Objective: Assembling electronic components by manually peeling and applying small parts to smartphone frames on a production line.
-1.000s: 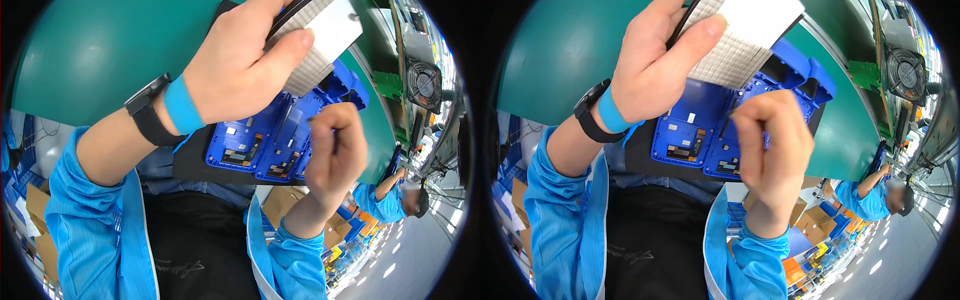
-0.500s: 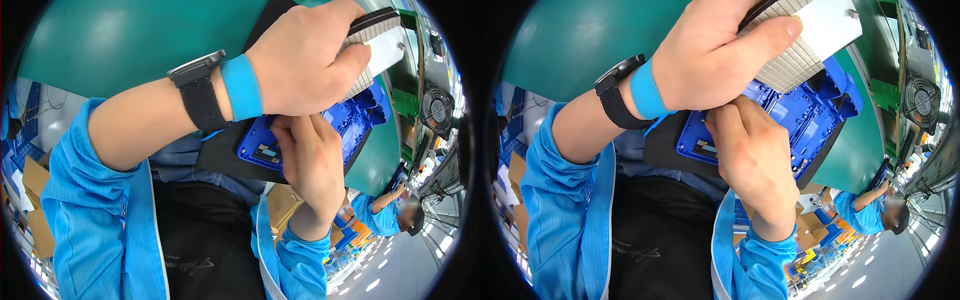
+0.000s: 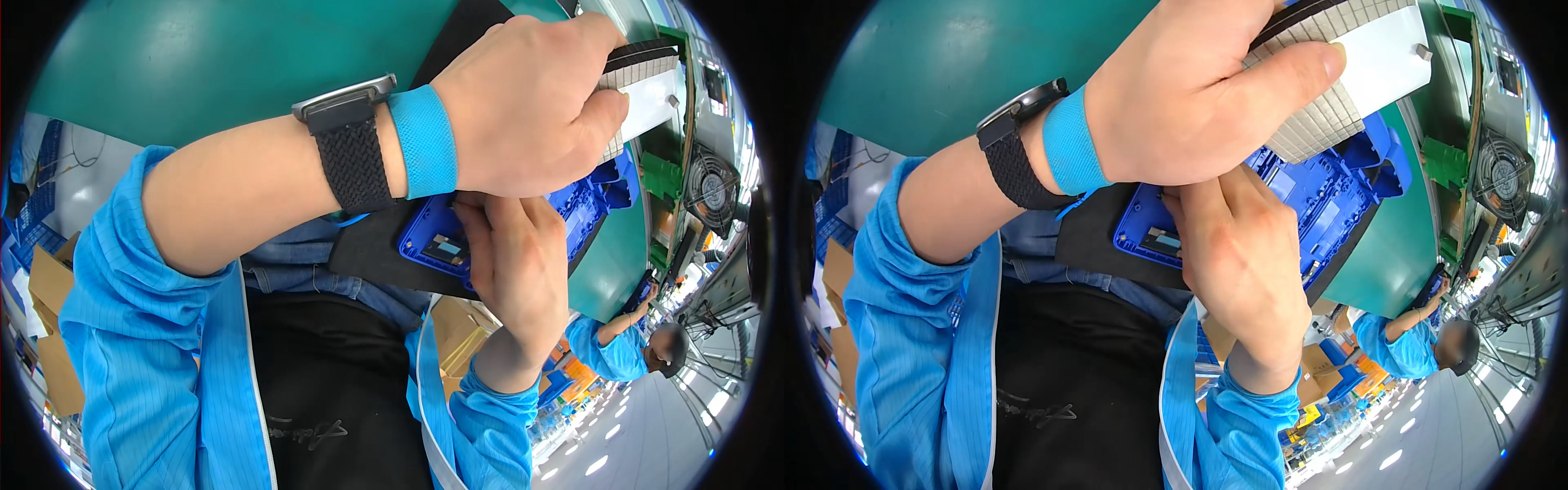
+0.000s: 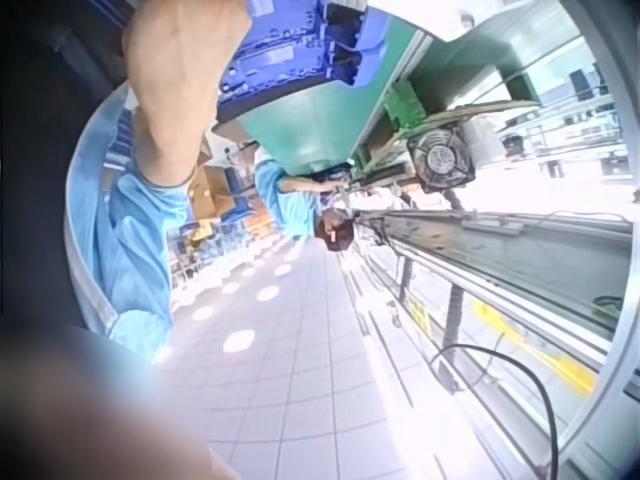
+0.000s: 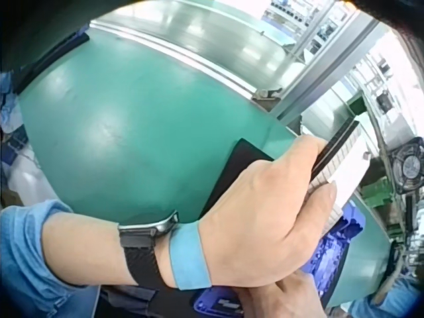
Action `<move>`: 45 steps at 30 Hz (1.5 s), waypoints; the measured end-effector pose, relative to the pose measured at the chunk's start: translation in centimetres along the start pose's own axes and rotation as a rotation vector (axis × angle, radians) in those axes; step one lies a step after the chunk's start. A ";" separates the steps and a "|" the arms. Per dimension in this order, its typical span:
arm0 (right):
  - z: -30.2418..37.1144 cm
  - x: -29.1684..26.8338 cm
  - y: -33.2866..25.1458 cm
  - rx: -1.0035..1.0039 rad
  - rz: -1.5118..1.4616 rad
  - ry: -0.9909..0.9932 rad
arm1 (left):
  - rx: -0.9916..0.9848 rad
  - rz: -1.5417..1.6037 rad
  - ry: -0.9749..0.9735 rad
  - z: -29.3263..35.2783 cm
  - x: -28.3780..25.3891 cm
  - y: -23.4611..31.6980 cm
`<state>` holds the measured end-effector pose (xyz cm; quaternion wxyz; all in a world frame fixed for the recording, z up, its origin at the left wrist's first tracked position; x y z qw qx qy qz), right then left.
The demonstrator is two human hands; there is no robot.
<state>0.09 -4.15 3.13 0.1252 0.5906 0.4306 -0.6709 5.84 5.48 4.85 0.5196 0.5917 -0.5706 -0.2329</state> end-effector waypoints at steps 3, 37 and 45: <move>0.1 0.1 0.0 0.004 0.003 0.001 | -0.061 0.015 -0.026 0.1 0.2 -0.6; 2.6 -1.1 1.8 -0.055 -0.033 0.051 | -0.089 -0.015 -0.063 -0.4 1.8 -1.8; 2.8 -0.9 1.2 -0.042 -0.002 0.068 | -0.129 -0.010 -0.084 -0.4 1.5 -1.6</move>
Point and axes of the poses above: each hand's wrist, its own z-axis away from the middle knuckle, its own x-axis out of the palm, y = z × x, the point moved 10 cm from there along -z, towards the middle knuckle, and after that the axes turned 9 degrees about y, right-handed, at the moved point
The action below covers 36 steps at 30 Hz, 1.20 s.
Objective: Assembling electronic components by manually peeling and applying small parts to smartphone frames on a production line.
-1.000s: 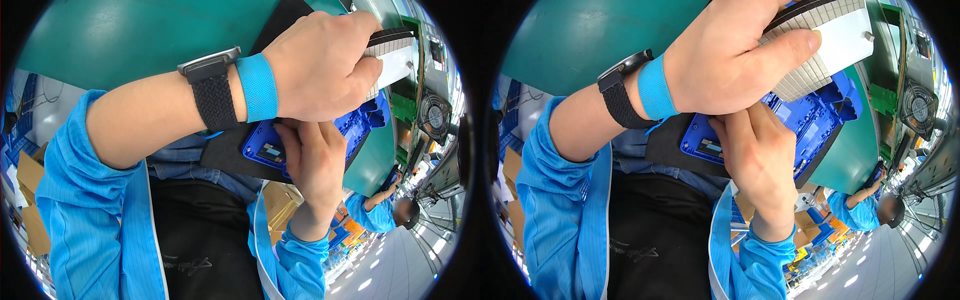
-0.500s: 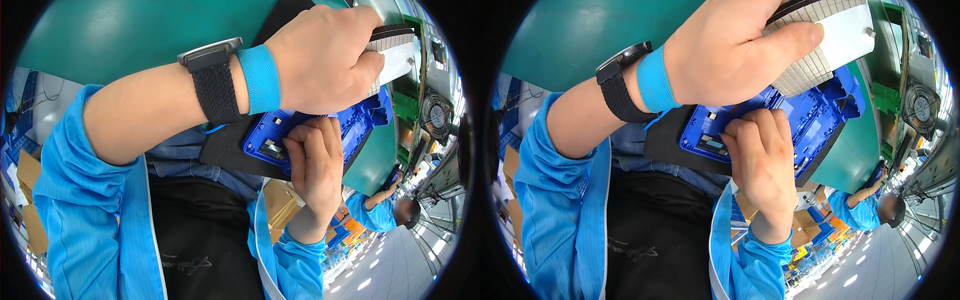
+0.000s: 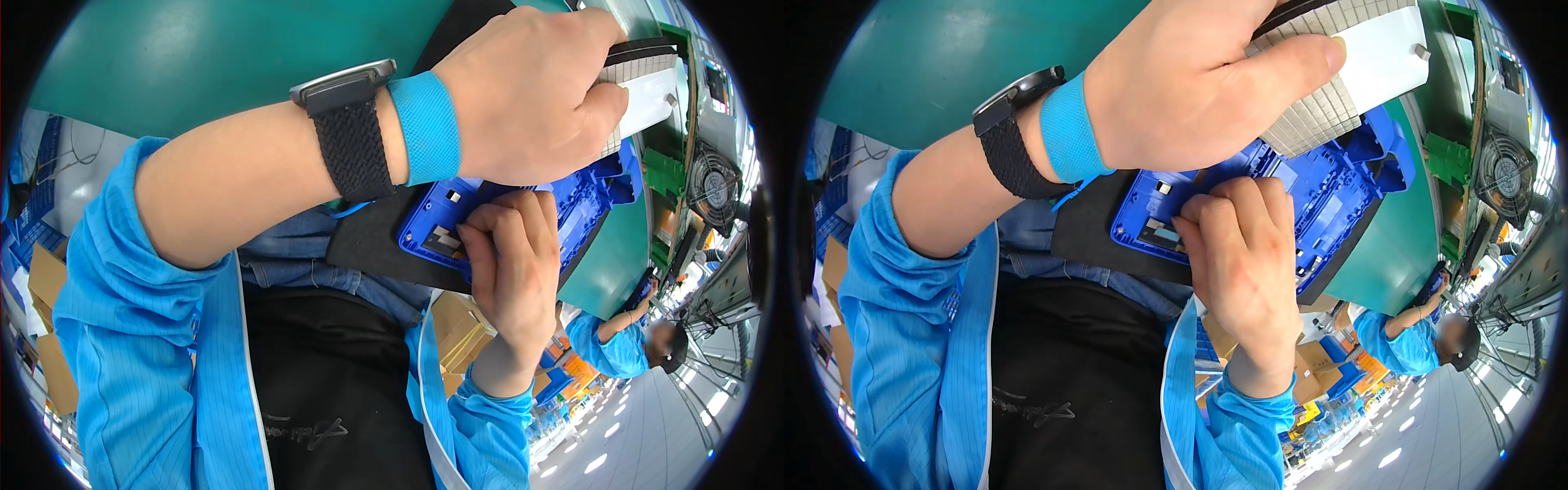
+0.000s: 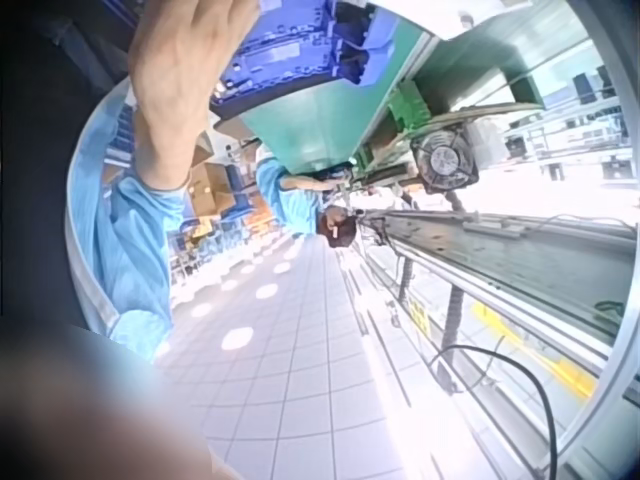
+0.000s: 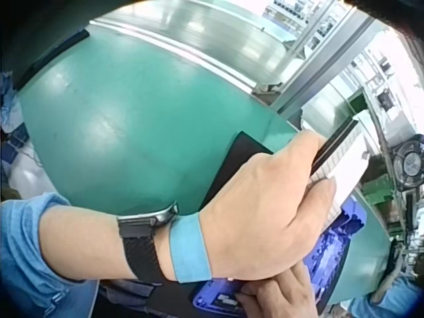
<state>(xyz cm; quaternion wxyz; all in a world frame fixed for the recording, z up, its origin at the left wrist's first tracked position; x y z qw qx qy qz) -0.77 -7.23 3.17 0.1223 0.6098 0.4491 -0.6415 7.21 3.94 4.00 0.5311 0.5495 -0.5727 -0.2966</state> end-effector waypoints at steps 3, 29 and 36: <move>0.0 0.0 0.1 0.001 0.000 0.010 | -0.010 -0.004 -0.002 0.0 0.0 0.1; 13.7 -3.4 1.6 0.197 -0.469 0.380 | -0.237 -0.002 0.178 3.0 -2.5 -1.3; 15.3 11.1 -0.4 0.838 -1.470 -0.103 | -0.510 0.112 0.123 7.6 -1.6 1.3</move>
Point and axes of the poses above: each hand's wrist, its own z-axis away from the middle knuckle, its own x-axis out of the palm, y = z × x, the point moved 10 cm from there along -z, towards the middle knuckle, and after that the axes turned 9 degrees about y, right-handed, at the moved point
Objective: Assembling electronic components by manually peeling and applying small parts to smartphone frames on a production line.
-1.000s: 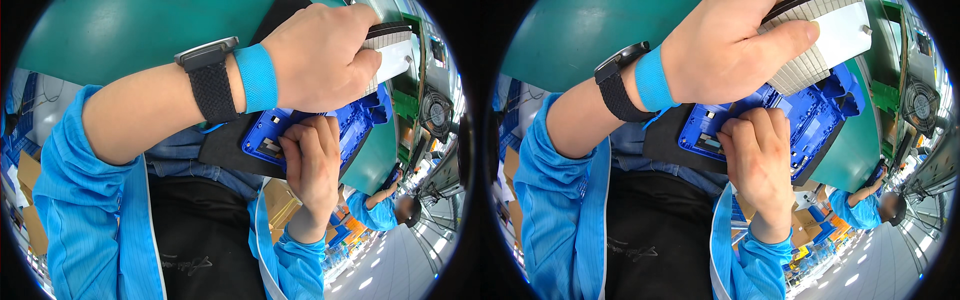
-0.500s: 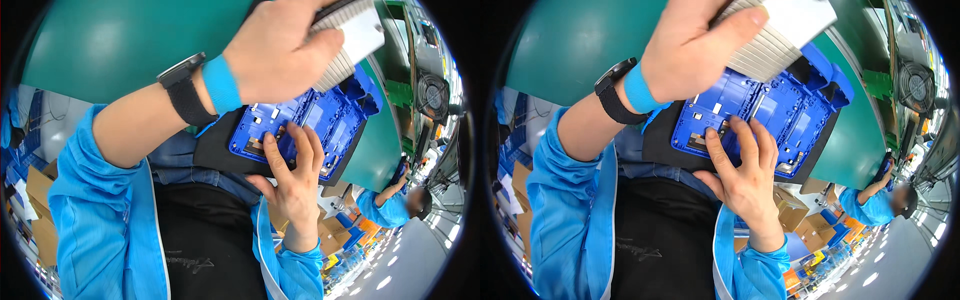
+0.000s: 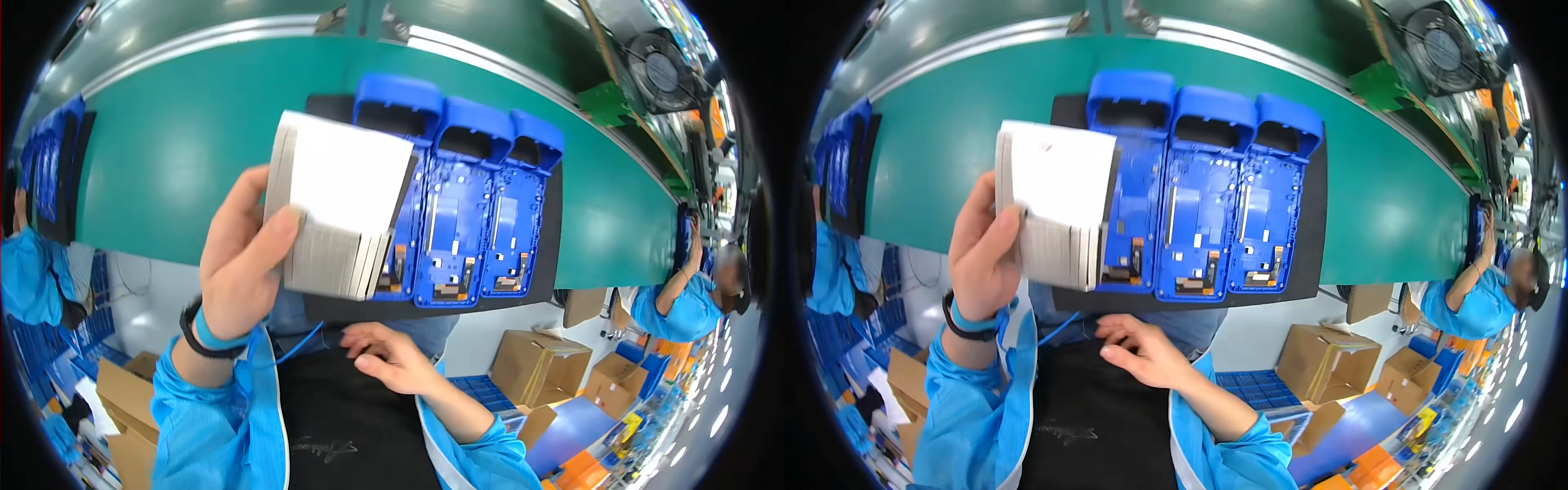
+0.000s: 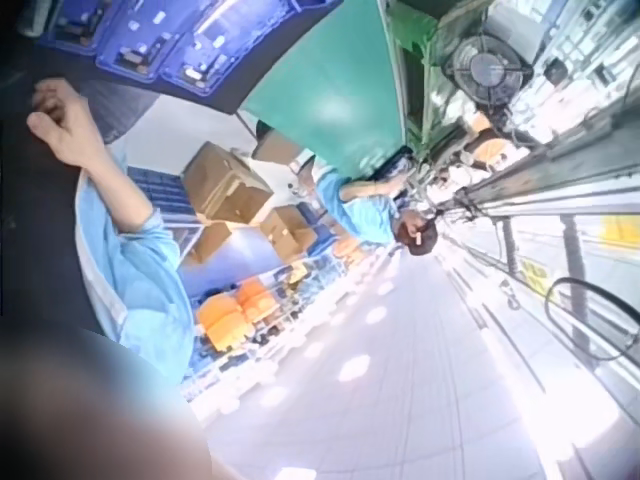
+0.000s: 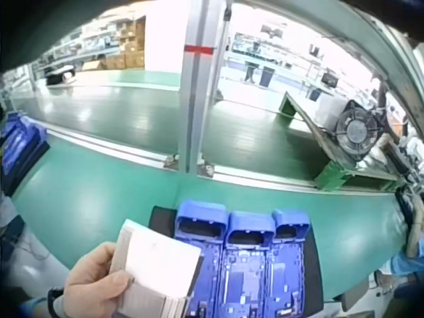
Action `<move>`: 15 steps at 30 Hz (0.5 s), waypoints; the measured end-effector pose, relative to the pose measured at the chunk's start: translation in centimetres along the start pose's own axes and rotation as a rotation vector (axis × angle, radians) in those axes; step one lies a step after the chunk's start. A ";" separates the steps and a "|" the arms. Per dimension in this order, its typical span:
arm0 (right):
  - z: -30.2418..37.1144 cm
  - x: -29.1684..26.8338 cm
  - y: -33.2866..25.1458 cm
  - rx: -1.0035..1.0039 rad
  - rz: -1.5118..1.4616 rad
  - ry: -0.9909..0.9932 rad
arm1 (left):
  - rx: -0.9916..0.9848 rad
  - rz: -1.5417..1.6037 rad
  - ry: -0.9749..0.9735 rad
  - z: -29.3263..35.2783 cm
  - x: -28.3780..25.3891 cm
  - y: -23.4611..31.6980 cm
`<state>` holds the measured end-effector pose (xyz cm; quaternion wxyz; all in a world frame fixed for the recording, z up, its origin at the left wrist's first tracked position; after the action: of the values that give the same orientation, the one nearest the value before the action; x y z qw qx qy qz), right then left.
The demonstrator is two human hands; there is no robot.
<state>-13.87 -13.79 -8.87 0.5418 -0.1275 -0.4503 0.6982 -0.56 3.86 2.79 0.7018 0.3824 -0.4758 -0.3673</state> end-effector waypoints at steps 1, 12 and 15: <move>-0.8 1.2 1.4 -0.066 -0.119 -0.066 | 0.007 0.057 0.000 0.6 -0.5 -0.2; -4.2 -2.0 7.0 -0.271 -0.684 0.436 | -0.125 0.346 -0.391 6.3 -2.7 -8.7; -6.0 -1.5 6.9 -0.416 -0.774 0.404 | -0.167 0.419 -0.468 5.3 -3.5 -9.9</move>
<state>-13.76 -12.25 -18.03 0.8014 -0.1891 -0.4806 0.3018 -8.11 1.61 -6.02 0.6627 0.1224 -0.6608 -0.3305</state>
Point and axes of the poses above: each hand's wrist, its own z-axis away from the middle knuckle, its own x-axis out of the palm, y = z × x, the point moved 10 cm from there along -z, towards the middle knuckle, and after that the axes turned 9 degrees about y, right-handed, at the moved point
